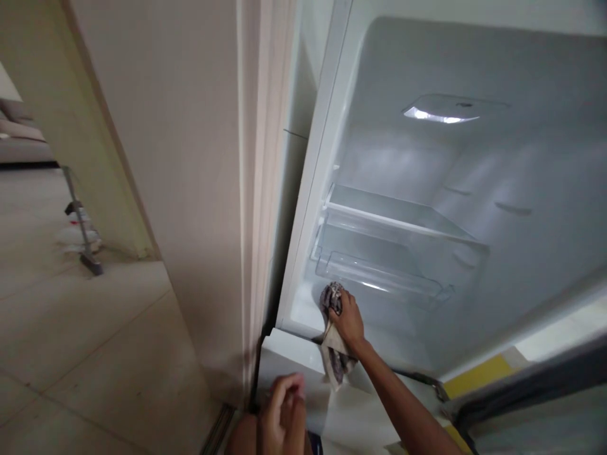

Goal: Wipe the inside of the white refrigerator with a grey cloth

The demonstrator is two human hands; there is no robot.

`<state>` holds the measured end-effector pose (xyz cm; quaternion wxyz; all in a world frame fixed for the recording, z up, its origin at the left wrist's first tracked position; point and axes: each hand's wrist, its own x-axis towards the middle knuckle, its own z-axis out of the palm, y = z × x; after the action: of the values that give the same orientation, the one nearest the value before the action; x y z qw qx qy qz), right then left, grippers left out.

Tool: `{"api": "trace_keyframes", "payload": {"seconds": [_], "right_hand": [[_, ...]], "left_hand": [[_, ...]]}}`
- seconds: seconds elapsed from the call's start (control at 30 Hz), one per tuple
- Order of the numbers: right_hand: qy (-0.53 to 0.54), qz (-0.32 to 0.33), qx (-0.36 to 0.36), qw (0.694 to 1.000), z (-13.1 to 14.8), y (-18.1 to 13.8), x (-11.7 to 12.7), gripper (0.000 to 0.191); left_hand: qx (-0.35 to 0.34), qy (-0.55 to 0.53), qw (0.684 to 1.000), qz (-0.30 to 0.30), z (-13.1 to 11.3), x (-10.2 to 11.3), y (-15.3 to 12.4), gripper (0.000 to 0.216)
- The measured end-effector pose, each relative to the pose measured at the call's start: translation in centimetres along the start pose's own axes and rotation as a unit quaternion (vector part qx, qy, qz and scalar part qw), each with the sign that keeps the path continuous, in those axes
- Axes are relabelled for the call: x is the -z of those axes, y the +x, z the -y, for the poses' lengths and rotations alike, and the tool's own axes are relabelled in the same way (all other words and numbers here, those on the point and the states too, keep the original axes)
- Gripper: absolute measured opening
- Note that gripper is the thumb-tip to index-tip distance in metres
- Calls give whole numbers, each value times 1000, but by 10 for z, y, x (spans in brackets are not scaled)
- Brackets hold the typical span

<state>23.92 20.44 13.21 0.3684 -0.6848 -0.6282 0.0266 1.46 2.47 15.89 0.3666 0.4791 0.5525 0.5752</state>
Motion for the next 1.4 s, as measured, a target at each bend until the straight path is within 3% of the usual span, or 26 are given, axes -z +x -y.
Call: {"api": "trace_keyframes", "payload": {"seconds": [0.07, 0.17, 0.27, 0.37, 0.5, 0.7, 0.83, 0.97, 1.2, 1.3, 1.4], "right_hand": [[45, -24, -3, 999, -7, 0, -5, 66], [94, -60, -21, 994, -10, -3, -8, 66], [108, -67, -24, 992, -8, -5, -7, 62], [106, -65, -39, 991, -3, -7, -5, 62], [107, -55, -63, 991, 4, -9, -4, 64], [221, -58, -85, 970, 5, -12, -2, 62], [350, -31, -116, 929, 16, -11, 5, 62], [430, -9, -105, 897, 39, -3, 8, 56], [502, -2, -132, 855, 67, 18, -20, 47], [498, -28, -141, 855, 75, 24, -39, 49], [443, -77, -138, 883, 83, 38, -54, 46]], "left_hand": [[-31, 13, 999, -14, 0, -18, 38, 28], [-73, 43, 993, -87, -7, -41, 91, 38], [-165, 82, 972, -144, -19, -60, 134, 53], [-217, 104, 959, -152, -27, -71, 170, 69], [-206, 91, 969, -97, -23, -71, 203, 77], [-126, 63, 990, -24, -15, -60, 211, 52], [-120, -10, 993, -11, -19, -60, 209, 47], [-123, -14, 992, -11, -21, -60, 210, 43], [-109, -48, 993, -19, -21, -60, 209, 50], [-93, -79, 992, -17, -22, -61, 207, 52], [-79, -90, 993, -14, -20, -61, 206, 51]]}}
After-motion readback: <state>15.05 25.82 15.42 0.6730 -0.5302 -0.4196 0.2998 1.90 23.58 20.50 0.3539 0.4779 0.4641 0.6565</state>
